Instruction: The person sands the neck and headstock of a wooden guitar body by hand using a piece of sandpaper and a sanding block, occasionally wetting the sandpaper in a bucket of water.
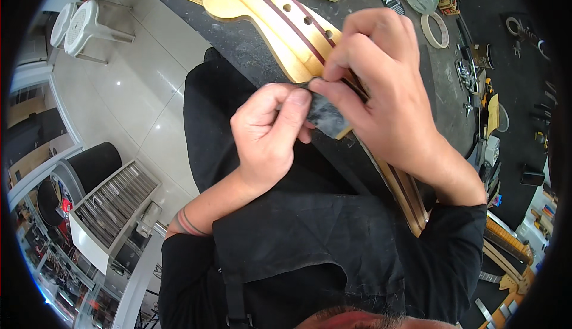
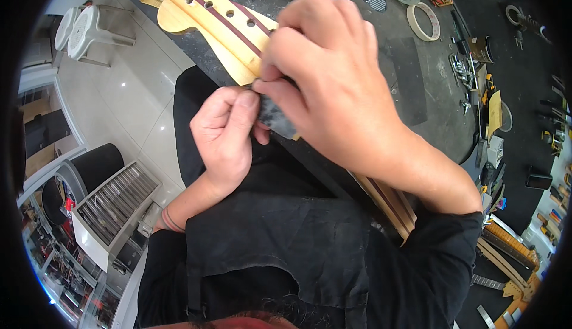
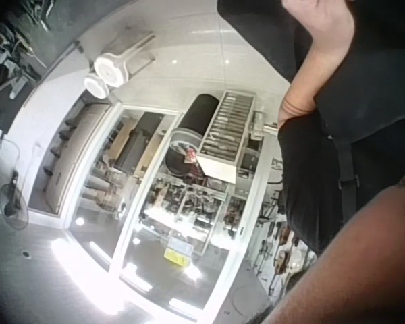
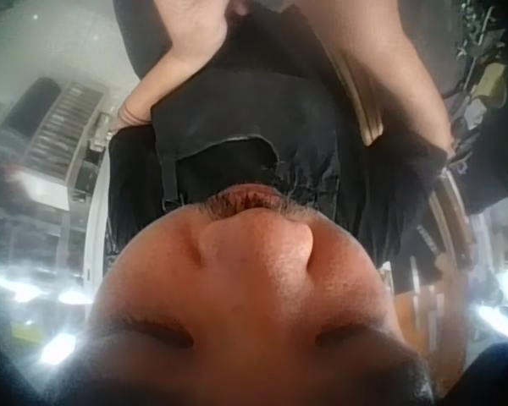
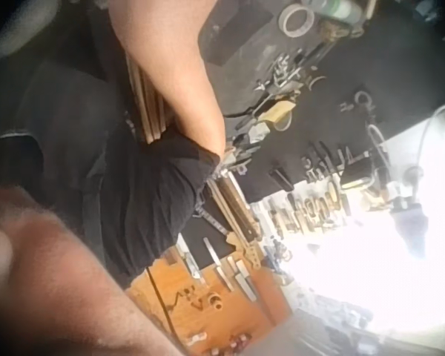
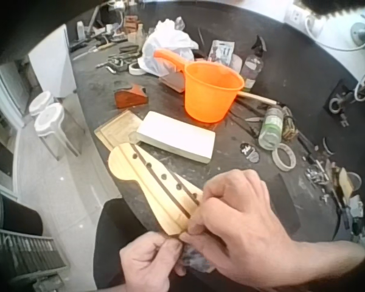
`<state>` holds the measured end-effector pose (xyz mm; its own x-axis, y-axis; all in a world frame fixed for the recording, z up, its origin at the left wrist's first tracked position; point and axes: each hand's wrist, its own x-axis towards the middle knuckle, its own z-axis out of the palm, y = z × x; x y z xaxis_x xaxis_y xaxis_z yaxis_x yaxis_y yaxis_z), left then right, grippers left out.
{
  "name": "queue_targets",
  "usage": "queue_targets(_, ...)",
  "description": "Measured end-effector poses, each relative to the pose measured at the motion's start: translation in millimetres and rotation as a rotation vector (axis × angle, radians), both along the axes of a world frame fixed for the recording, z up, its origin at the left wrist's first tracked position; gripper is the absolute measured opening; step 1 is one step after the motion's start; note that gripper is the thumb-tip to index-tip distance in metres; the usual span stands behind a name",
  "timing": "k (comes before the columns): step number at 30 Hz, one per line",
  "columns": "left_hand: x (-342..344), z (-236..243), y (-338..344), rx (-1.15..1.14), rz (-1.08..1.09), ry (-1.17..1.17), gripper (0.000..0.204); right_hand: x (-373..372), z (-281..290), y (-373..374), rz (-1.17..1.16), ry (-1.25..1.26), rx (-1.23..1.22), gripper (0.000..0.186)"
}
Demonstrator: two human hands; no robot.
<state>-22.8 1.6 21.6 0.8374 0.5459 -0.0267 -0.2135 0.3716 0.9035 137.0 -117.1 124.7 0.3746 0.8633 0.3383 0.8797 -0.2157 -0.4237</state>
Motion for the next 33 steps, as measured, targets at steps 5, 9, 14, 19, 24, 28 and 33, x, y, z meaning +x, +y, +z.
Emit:
queue_targets(5,6,8,-9,0.016,-0.069,0.048,0.019,5,2,-19,-0.032,-0.009,-0.043,0.031)
queue_targets(9,2,-2,6,0.011,0.008,-0.018,0.022,1,-5,5,0.01,-0.013,0.046,0.032)
queue_targets(14,7,9,-13,0.004,-0.074,0.055,0.018,6,-13,-30,-0.023,0.046,-0.004,0.032)
queue_targets(19,6,11,-11,-0.005,-0.043,0.072,0.02,5,-16,-22,-0.068,0.115,0.046,0.032)
queue_targets(24,4,8,-10,0.01,-0.025,0.062,0.018,4,-12,-21,-0.023,0.054,0.013,0.032)
queue_targets(28,8,8,-14,0.015,-0.134,0.04,0.017,10,-10,-34,-0.06,0.159,-0.012,0.031)
queue_targets(33,4,4,0,0.026,-0.016,0.039,0.02,7,-12,-8,0.003,0.1,0.055,0.032)
